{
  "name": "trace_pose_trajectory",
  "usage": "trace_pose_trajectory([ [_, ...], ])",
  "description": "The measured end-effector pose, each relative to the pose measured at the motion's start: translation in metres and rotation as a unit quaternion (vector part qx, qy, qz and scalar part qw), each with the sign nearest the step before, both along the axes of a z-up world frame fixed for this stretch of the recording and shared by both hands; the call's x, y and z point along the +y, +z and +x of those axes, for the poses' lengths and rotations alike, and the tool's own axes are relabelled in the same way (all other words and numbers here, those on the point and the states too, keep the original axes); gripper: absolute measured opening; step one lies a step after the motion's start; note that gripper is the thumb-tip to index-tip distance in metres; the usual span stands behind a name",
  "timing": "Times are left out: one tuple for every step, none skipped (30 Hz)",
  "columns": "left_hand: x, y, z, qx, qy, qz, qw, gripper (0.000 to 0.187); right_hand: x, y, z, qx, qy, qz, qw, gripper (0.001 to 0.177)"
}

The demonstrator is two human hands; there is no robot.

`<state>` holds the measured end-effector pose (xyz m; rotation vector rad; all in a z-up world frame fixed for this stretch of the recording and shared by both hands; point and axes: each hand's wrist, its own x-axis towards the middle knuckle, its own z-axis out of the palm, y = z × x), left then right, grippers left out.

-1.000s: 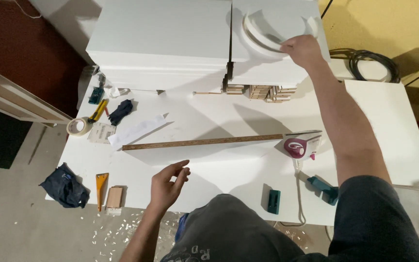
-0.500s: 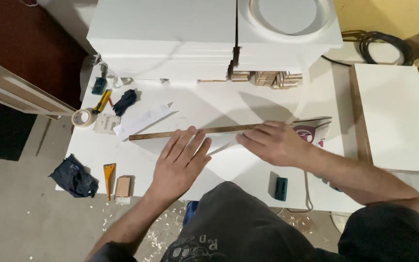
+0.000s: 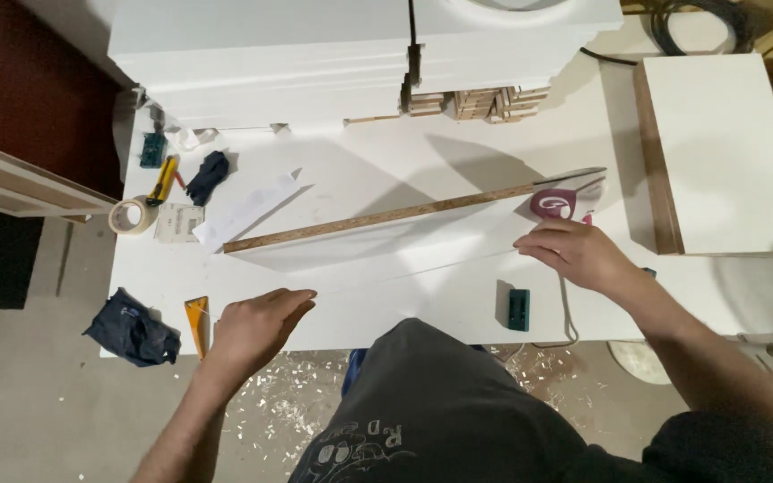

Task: Applying edge banding to a wooden panel using an iron, trimming the excess with a utility knife, and sanding the edges.

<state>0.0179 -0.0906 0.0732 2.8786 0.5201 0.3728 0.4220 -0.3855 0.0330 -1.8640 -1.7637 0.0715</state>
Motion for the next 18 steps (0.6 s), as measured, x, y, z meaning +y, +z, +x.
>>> trace_pose_trajectory([
  [0.004, 0.003, 0.003, 0.067, 0.028, -0.075, 0.995, 0.021, -0.001, -0.002, 0.002, 0.061, -0.058, -0.059, 0.995, 0.014],
  [0.007, 0.005, 0.005, 0.133, 0.057, -0.148, 0.978, 0.026, -0.002, -0.003, 0.004, 0.123, -0.116, -0.116, 0.979, 0.018],
  [0.012, 0.015, 0.006, 0.132, 0.053, -0.149, 0.979, 0.026, 0.0, 0.004, 0.008, 0.122, -0.119, -0.116, 0.978, 0.018],
  [0.017, 0.024, 0.007, 0.146, 0.066, -0.148, 0.976, 0.024, 0.002, 0.011, 0.012, 0.188, -0.187, -0.125, 0.956, 0.019],
  [0.023, 0.034, 0.007, 0.158, 0.08, -0.148, 0.973, 0.023, 0.005, 0.018, 0.017, 0.252, -0.251, -0.132, 0.925, 0.023],
  [0.036, 0.038, 0.01, 0.157, 0.078, -0.148, 0.973, 0.023, 0.014, 0.027, 0.02, 0.251, -0.254, -0.131, 0.925, 0.023],
  [0.049, 0.042, 0.013, 0.152, 0.114, -0.196, 0.962, 0.024, 0.023, 0.036, 0.025, 0.243, -0.254, -0.115, 0.929, 0.021],
  [0.062, 0.045, 0.015, 0.146, 0.15, -0.244, 0.947, 0.026, 0.033, 0.045, 0.029, 0.235, -0.254, -0.099, 0.933, 0.019],
  [0.074, 0.039, 0.013, 0.143, 0.149, -0.245, 0.947, 0.026, 0.035, 0.039, 0.034, 0.233, -0.254, -0.098, 0.934, 0.019],
  [0.085, 0.033, 0.012, 0.123, 0.172, -0.257, 0.943, 0.026, 0.038, 0.033, 0.039, 0.298, -0.251, -0.092, 0.916, 0.021],
  [0.099, 0.028, 0.01, 0.102, 0.195, -0.267, 0.938, 0.027, 0.043, 0.028, 0.044, 0.362, -0.244, -0.084, 0.896, 0.023],
  [0.103, 0.025, 0.01, 0.099, 0.196, -0.266, 0.939, 0.027, 0.046, 0.027, 0.045, 0.36, -0.243, -0.083, 0.897, 0.023],
  [0.107, 0.022, 0.008, 0.057, 0.209, -0.325, 0.92, 0.028, 0.049, 0.024, 0.044, 0.385, -0.251, -0.087, 0.884, 0.023],
  [0.112, 0.018, 0.006, 0.014, 0.221, -0.383, 0.897, 0.03, 0.052, 0.022, 0.043, 0.41, -0.258, -0.091, 0.87, 0.023],
  [0.116, 0.013, 0.005, 0.013, 0.223, -0.382, 0.897, 0.03, 0.053, 0.022, 0.043, 0.41, -0.256, -0.091, 0.871, 0.023],
  [0.121, 0.007, 0.004, 0.022, 0.229, -0.367, 0.901, 0.029, 0.054, 0.021, 0.044, 0.414, -0.26, -0.092, 0.868, 0.024],
  [0.125, 0.0, 0.002, 0.031, 0.236, -0.352, 0.905, 0.028, 0.055, 0.02, 0.044, 0.419, -0.263, -0.093, 0.864, 0.025],
  [0.125, -0.001, 0.001, 0.03, 0.238, -0.352, 0.905, 0.028, 0.055, 0.02, 0.043, 0.419, -0.261, -0.094, 0.865, 0.025],
])
